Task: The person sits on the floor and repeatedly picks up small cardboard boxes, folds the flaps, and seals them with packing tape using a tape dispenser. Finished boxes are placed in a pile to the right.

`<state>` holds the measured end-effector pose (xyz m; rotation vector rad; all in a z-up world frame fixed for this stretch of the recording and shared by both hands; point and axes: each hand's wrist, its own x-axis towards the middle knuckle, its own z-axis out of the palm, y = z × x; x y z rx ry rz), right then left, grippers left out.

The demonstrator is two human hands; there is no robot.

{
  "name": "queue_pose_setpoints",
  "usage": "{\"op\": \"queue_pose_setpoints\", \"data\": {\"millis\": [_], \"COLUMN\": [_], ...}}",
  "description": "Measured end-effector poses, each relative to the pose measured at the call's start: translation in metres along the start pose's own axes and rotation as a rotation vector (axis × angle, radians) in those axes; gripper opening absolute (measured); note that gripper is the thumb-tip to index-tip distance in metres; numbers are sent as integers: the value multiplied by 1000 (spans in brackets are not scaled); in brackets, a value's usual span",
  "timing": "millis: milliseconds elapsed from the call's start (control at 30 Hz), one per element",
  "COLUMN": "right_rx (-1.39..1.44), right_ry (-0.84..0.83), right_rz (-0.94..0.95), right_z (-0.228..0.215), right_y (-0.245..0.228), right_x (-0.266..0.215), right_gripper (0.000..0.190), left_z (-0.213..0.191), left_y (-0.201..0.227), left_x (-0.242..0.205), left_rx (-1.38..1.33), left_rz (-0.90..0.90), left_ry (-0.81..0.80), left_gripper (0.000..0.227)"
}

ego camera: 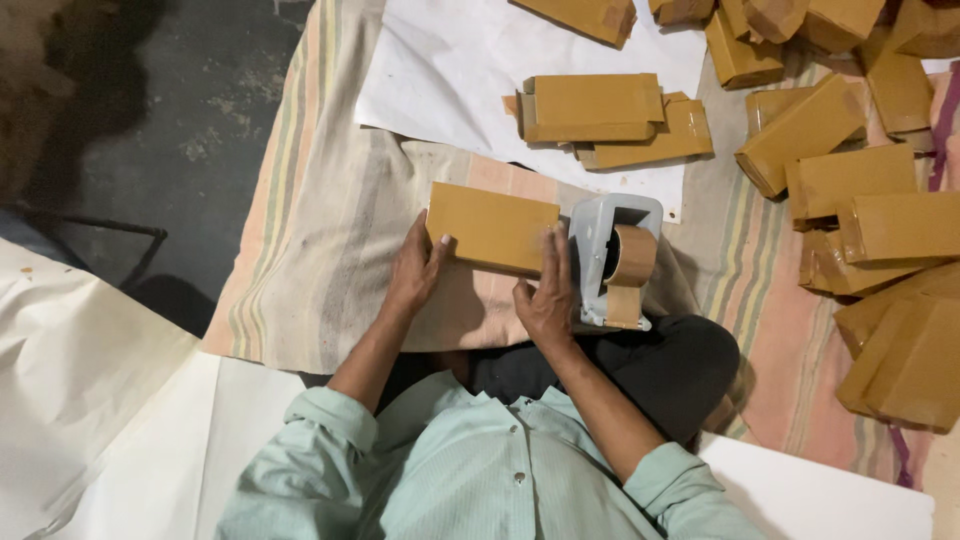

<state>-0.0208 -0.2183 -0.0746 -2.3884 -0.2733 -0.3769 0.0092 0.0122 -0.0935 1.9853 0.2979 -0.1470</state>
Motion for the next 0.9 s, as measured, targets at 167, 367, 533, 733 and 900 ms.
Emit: {"op": "queue_pose_setpoints", "data": {"millis": [167,367,533,733,900], "right_rx": [-155,-211,-239,-194,-102], "right_ry": [-92,-185,-200,-200,-87], "right_rz": [-99,-130,-134,-130,-121], "right_z": [2,-2,1,-2,-3], "right_y": [-1,4,2,4,0], "right_x": [-4,0,2,2,-2], "right_gripper": [81,78,77,80,69], "left_z": [19,37,22,22,12], "left_y": [-14,18,33,6,4], "left_x": [61,90,46,4,18], "left_rx": [187,520,535,186,-16], "left_rz": [97,242,350,337,33], "left_ry": [113,226,216,289,199], "left_gripper": [55,36,51,74,65]}}
